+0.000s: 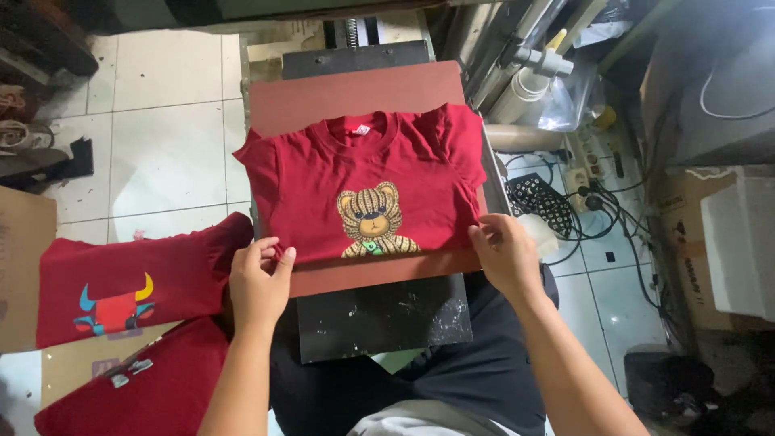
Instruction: The person folds a red t-shirt with a teddy bear graphic on a flat surface. They smooth the fabric, fold the sleeves and bottom, and then fold the shirt in half. The person also briefly handles a dark blue cloth.
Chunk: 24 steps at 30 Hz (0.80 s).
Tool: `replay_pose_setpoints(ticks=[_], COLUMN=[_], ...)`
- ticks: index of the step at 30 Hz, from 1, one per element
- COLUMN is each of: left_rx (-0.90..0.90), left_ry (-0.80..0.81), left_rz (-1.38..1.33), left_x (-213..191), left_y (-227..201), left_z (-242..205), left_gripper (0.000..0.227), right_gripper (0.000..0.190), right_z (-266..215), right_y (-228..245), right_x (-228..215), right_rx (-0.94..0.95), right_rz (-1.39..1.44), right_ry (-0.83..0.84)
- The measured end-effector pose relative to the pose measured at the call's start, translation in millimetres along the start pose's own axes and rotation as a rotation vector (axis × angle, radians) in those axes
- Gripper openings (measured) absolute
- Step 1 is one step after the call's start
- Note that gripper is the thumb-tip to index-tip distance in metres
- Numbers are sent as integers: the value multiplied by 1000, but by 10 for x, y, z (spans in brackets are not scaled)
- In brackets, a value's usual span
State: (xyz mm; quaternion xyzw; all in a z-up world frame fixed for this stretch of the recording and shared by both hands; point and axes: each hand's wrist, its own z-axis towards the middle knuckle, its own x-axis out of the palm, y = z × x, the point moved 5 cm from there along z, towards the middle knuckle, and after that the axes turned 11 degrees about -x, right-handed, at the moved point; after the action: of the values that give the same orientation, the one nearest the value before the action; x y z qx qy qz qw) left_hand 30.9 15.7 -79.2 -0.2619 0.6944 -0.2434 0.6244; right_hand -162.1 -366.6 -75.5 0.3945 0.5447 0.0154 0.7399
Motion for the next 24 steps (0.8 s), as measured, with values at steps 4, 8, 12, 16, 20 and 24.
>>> replay_pose_setpoints(ticks=[4, 8, 12, 16, 20, 24], left_rx=[-44, -186, -254, -34, -162, -233], left_ry=[-59, 47, 136, -36, 105, 231], left_rz=[46, 143, 249, 20, -191, -39], left_x=[65, 63, 51, -84, -2, 79], left_y=[41, 185, 130, -130, -178, -155], left_z=[33, 99, 164, 160, 127, 134], left_gripper=[49, 37, 36, 25, 31, 31], right_gripper=[39, 36, 38, 28, 28, 32], right_z=[59, 75, 159, 256, 254, 293], right_y=[-130, -127, -73, -85, 90, -1], right_x=[152, 147, 162, 82, -2, 175], right_rx=[190, 208, 137, 60, 51, 8], right_rz=[-12, -41, -71, 31, 337, 111], right_ry=[124, 205, 271, 92, 101, 268])
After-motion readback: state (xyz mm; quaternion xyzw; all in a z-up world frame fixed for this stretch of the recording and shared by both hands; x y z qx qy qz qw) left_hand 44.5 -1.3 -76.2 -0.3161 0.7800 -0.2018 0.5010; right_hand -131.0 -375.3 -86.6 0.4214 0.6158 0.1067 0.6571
